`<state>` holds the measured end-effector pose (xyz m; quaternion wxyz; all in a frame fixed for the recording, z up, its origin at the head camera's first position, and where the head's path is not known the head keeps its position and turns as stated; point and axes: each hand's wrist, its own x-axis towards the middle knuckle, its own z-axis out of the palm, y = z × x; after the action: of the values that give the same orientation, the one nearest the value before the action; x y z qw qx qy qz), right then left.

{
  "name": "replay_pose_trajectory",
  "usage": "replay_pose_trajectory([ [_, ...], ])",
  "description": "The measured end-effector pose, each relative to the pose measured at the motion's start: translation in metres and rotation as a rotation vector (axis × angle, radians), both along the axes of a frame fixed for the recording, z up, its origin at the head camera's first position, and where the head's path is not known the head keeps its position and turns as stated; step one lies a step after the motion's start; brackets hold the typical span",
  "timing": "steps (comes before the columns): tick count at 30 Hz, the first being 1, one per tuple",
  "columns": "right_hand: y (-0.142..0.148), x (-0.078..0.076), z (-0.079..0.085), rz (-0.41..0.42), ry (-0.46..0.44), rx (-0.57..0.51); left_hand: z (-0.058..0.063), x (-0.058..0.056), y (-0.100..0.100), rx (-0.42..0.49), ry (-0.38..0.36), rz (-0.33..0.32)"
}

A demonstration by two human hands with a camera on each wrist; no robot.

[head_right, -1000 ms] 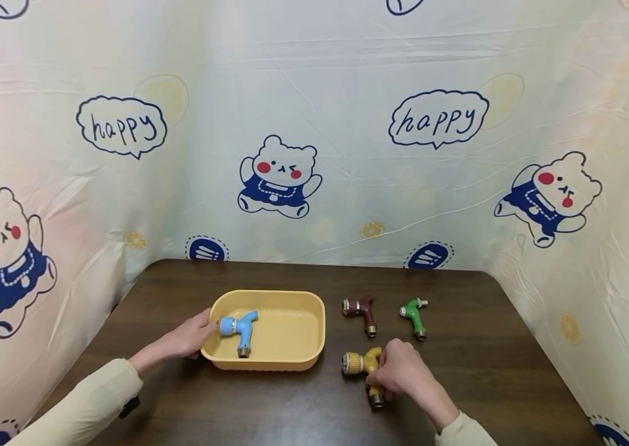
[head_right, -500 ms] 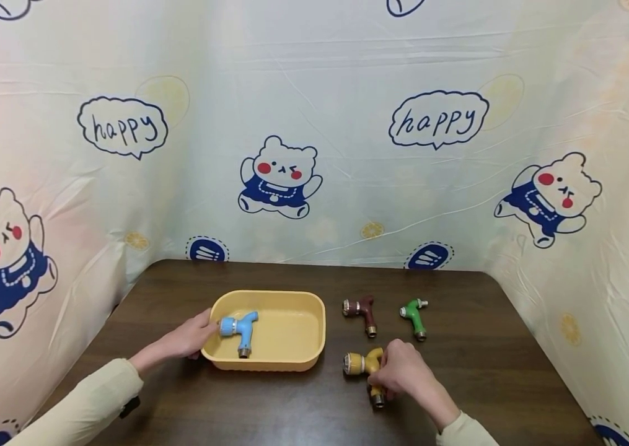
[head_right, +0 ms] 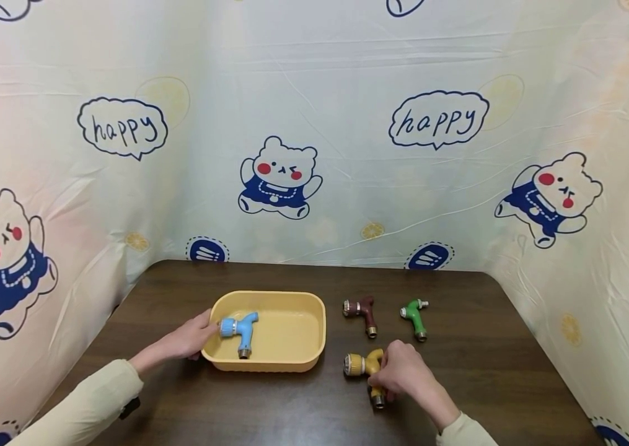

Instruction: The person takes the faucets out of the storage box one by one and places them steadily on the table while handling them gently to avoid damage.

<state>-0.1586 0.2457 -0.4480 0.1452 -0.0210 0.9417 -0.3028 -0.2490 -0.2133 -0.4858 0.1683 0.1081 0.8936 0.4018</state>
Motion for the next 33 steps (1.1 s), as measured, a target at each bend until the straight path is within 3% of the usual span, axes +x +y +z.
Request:
replay_pose_trajectory([
  [5,0.000,0.000,-0.001,0.001,-0.001,0.001,0.000,0.001,0.000,0.001,0.001,0.001],
  [8,0.001,0.001,-0.001,0.004,-0.004,-0.006,0.013,0.011,0.011,-0.019,-0.017,0.068],
  [19,0.000,-0.002,-0.001,0.010,-0.002,-0.003,0.013,0.010,0.010,-0.021,-0.027,0.077],
  [26,0.000,-0.003,-0.003,0.010,-0.011,-0.002,0.007,0.006,0.003,0.008,-0.005,0.013],
  [33,0.000,-0.004,-0.002,-0.007,-0.029,0.010,0.014,0.009,0.010,-0.002,-0.027,0.069],
])
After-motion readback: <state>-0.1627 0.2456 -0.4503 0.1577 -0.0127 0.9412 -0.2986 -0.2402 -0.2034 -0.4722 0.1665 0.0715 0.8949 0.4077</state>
